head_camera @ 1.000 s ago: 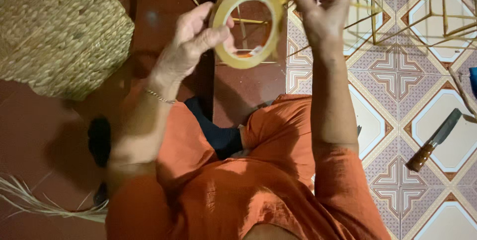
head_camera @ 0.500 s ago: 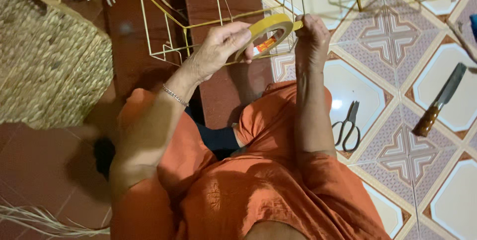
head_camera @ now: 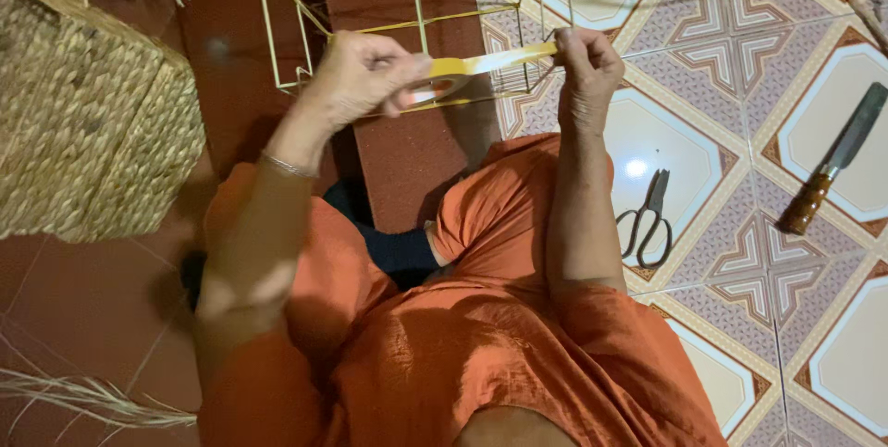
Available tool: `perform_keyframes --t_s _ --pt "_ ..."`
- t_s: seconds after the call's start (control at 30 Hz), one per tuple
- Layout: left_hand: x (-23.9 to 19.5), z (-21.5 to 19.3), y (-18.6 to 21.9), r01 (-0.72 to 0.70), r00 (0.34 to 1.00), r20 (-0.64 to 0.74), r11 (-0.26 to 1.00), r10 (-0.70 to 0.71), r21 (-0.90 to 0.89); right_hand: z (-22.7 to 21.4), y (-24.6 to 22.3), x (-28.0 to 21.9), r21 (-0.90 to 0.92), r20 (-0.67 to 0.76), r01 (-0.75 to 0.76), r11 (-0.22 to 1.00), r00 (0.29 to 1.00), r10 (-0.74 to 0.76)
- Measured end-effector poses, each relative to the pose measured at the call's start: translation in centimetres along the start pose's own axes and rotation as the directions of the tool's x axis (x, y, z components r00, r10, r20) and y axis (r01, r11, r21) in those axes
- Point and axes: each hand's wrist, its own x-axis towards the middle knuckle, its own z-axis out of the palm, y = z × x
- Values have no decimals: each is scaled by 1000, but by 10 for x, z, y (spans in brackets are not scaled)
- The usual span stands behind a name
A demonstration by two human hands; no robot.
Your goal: The person sits on the floor and weaves a thin yellow strip around the frame of a small basket. They repeatedly wrap the strip around the frame and use scissors to cut the strip at intervals.
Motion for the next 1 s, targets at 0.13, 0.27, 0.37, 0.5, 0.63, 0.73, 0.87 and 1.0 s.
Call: perform_keyframes --t_s 0.13,0.27,0.37,0.5,0.63,0.73,0.87,1.0 --pt "-22 -41 -6 31 994 -107 999 -31 -8 0 2 3 25 -3 34 999 999 -34" --pt "-51 -86 -20 31 990 -137 999 -25 43 -3 5 7 14 -50 41 999 998 -40" --pt "-72 -111 -27 -12 993 -115 1000 15 20 -7 7 10 -34 -48 71 997 996 -73" --pt "-82 -127 -29 57 984 -177 987 -30 149 -12 6 15 13 -38 42 999 998 -41" --pt "-74 -122 -32 184 952 -295 922 -81 342 -15 4 19 57 -15 21 998 1000 -20" --pt "-73 -125 -39 124 948 -315 854 49 506 -20 1 18 71 -14 11 997 1000 -10" --pt "-65 -124 -50 255 918 -390 649 70 717 -24 3 19 83 28 16 996 999 -19" --pt "-57 -118 -62 342 894 -447 652 -4 677 -28 5 19 54 1 14 998 1000 -14"
